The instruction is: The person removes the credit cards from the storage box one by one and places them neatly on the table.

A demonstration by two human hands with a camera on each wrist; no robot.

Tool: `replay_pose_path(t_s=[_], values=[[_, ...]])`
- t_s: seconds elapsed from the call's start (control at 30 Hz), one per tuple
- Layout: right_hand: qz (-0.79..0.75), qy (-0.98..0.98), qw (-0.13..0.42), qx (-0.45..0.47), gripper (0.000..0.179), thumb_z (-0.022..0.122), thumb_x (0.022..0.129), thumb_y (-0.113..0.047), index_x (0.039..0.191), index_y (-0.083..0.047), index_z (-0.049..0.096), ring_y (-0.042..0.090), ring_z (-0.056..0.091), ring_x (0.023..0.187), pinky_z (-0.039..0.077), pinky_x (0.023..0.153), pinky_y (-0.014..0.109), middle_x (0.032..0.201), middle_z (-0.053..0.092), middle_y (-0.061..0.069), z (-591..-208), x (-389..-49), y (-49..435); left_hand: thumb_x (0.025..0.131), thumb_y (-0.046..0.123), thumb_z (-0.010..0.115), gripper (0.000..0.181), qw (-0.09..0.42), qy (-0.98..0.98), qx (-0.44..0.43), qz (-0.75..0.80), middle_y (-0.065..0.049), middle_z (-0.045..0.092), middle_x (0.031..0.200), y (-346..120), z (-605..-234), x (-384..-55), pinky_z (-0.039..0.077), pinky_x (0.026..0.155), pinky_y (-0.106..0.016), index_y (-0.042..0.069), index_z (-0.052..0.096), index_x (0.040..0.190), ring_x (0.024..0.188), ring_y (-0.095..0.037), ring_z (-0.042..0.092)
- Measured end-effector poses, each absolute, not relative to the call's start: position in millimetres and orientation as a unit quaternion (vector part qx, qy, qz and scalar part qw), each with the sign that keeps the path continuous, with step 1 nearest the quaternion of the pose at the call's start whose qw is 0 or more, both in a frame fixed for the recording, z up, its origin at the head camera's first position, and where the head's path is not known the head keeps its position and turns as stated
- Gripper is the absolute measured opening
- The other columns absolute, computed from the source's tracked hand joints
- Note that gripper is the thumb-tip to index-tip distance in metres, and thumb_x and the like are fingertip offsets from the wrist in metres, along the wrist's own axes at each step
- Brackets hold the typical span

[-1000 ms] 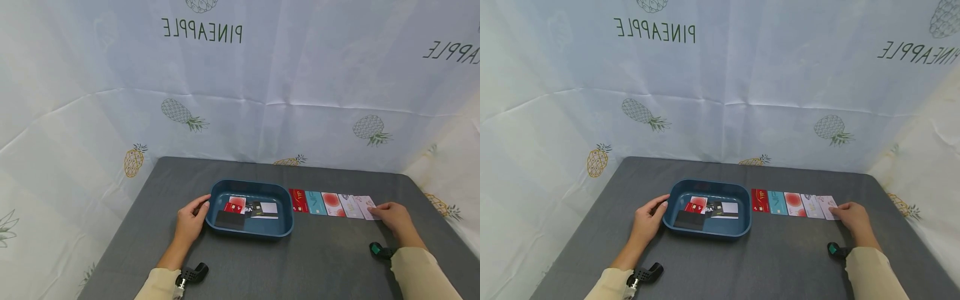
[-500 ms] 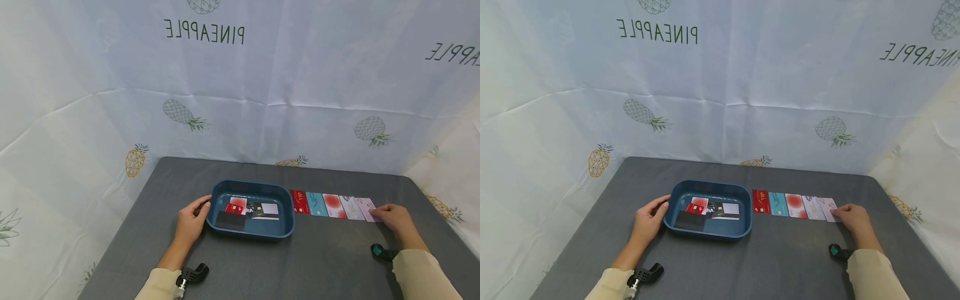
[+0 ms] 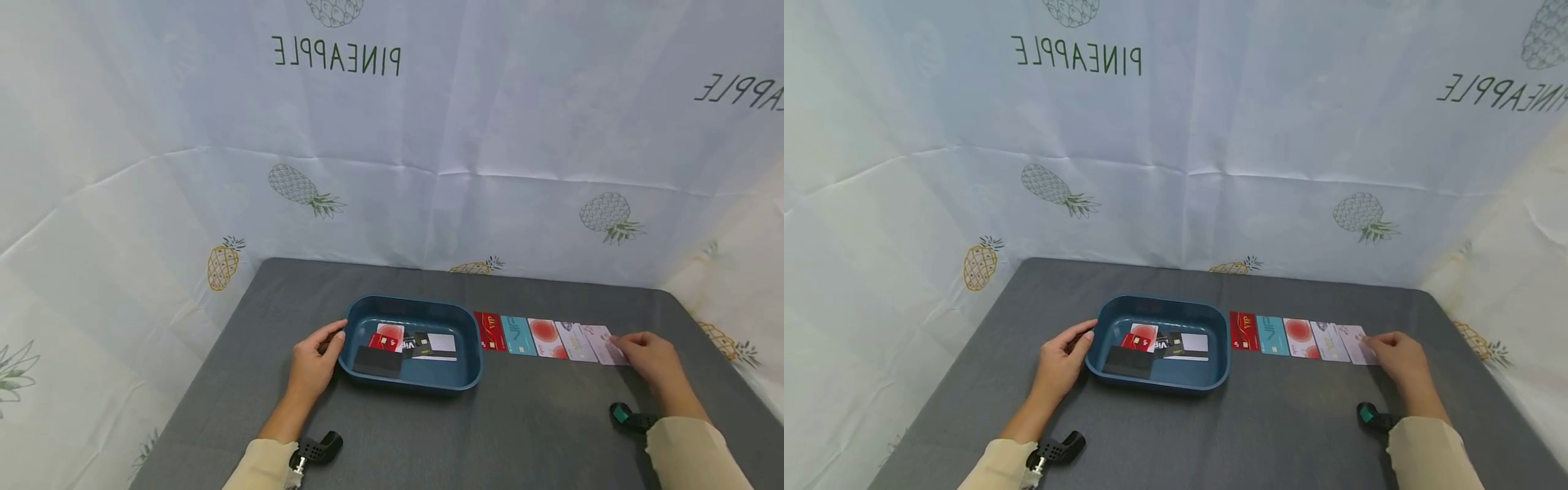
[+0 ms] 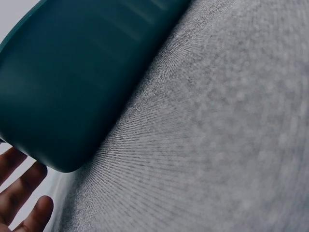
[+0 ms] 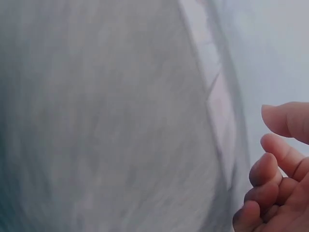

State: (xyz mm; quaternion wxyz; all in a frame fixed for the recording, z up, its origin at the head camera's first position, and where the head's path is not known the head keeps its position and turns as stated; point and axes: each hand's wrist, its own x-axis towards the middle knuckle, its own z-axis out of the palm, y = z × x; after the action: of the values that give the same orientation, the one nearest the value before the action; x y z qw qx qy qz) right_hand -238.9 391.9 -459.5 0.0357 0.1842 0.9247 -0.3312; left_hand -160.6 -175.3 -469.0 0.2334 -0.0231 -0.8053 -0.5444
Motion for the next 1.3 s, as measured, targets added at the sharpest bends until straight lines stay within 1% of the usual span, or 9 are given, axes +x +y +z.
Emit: replay_pose_path(t_s=[0.17, 0.27, 0.4, 0.57, 0.67, 0.77, 0.93, 1.1, 1.3], values=[[-0.334, 0.93, -0.008, 0.156, 0.061, 0.048, 0.099, -0.049, 0.123, 0.007, 0.054, 0.034, 0.048, 0.097, 0.039, 0.066, 0.034, 0.122, 0.053, 0.031, -445, -234, 366, 0.095, 0.006, 0.063, 0.023, 0.235, -0.807, -0.02, -0.542, -0.017, 0.073, 0.108, -176, -472, -162, 0.05, 0.07, -0.015, 0.001, 0.071, 0.116, 0.079, -0.003, 0.062], [-0.344, 0.93, -0.036, 0.127, 0.056, 0.05, 0.099, -0.048, 0.119, 0.003, 0.058, 0.029, 0.049, 0.092, 0.041, 0.064, 0.033, 0.113, 0.058, 0.024, -433, -231, 334, 0.094, 0.005, 0.064, 0.023, 0.234, -0.804, -0.016, -0.546, -0.016, 0.073, 0.107, -176, -472, -162, 0.05, 0.069, -0.014, 0.002, 0.072, 0.116, 0.078, -0.002, 0.062], [-0.365, 0.926, -0.067, 0.06, 0.047, 0.055, 0.097, -0.047, 0.111, -0.003, 0.063, 0.019, 0.048, 0.081, 0.043, 0.06, 0.028, 0.096, 0.062, 0.012, -420, -229, 286, 0.094, 0.005, 0.065, 0.023, 0.23, -0.802, -0.013, -0.55, -0.014, 0.074, 0.107, -176, -471, -161, 0.049, 0.068, -0.014, 0.003, 0.072, 0.116, 0.077, -0.003, 0.061], [-0.402, 0.911, -0.08, -0.042, 0.032, 0.062, 0.096, -0.038, 0.101, -0.007, 0.064, 0.017, 0.049, 0.07, 0.043, 0.058, 0.027, 0.081, 0.061, 0.008, -408, -225, 229, 0.094, 0.006, 0.064, 0.023, 0.225, -0.803, -0.009, -0.551, -0.015, 0.074, 0.107, -175, -469, -160, 0.049, 0.067, -0.016, 0.003, 0.072, 0.116, 0.075, -0.005, 0.061], [-0.414, 0.903, -0.075, -0.087, 0.023, 0.065, 0.096, -0.032, 0.099, -0.01, 0.066, 0.018, 0.052, 0.07, 0.045, 0.059, 0.026, 0.081, 0.062, 0.006, -401, -222, 197, 0.094, 0.006, 0.064, 0.024, 0.222, -0.803, -0.006, -0.553, -0.016, 0.073, 0.107, -175, -468, -160, 0.05, 0.068, -0.015, 0.003, 0.072, 0.116, 0.076, -0.005, 0.062], [-0.441, 0.887, -0.055, -0.123, 0.016, 0.068, 0.094, -0.025, 0.1, -0.01, 0.067, 0.018, 0.053, 0.07, 0.047, 0.059, 0.025, 0.083, 0.064, 0.007, -394, -217, 168, 0.095, 0.007, 0.064, 0.024, 0.222, -0.804, -0.004, -0.551, -0.014, 0.074, 0.107, -177, -473, -163, 0.05, 0.069, -0.014, 0.004, 0.072, 0.117, 0.078, -0.004, 0.062], [-0.465, 0.872, -0.023, -0.153, 0.011, 0.069, 0.093, -0.02, 0.099, -0.012, 0.068, 0.019, 0.053, 0.067, 0.047, 0.058, 0.027, 0.081, 0.063, 0.005, -393, -213, 129, 0.094, 0.006, 0.064, 0.023, 0.229, -0.8, -0.008, -0.554, -0.015, 0.074, 0.105, -178, -474, -165, 0.048, 0.068, -0.012, 0.004, 0.072, 0.116, 0.076, -0.004, 0.062], [-0.466, 0.869, 0.018, -0.163, 0.01, 0.071, 0.091, -0.02, 0.1, -0.015, 0.068, 0.021, 0.052, 0.069, 0.047, 0.06, 0.028, 0.079, 0.06, 0.001, -401, -209, 97, 0.093, 0.003, 0.064, 0.023, 0.232, -0.796, -0.015, -0.559, -0.018, 0.074, 0.104, -176, -468, -162, 0.047, 0.065, -0.01, 0.001, 0.072, 0.115, 0.075, -0.006, 0.062], [-0.452, 0.868, 0.064, -0.194, 0.015, 0.071, 0.09, -0.02, 0.103, -0.012, 0.068, 0.017, 0.054, 0.07, 0.048, 0.058, 0.028, 0.078, 0.059, -0.003, -415, -204, 70, 0.094, 0.005, 0.064, 0.022, 0.229, -0.797, -0.021, -0.559, -0.017, 0.073, 0.106, -176, -469, -162, 0.048, 0.067, -0.011, 0.002, 0.072, 0.115, 0.077, -0.005, 0.063]])
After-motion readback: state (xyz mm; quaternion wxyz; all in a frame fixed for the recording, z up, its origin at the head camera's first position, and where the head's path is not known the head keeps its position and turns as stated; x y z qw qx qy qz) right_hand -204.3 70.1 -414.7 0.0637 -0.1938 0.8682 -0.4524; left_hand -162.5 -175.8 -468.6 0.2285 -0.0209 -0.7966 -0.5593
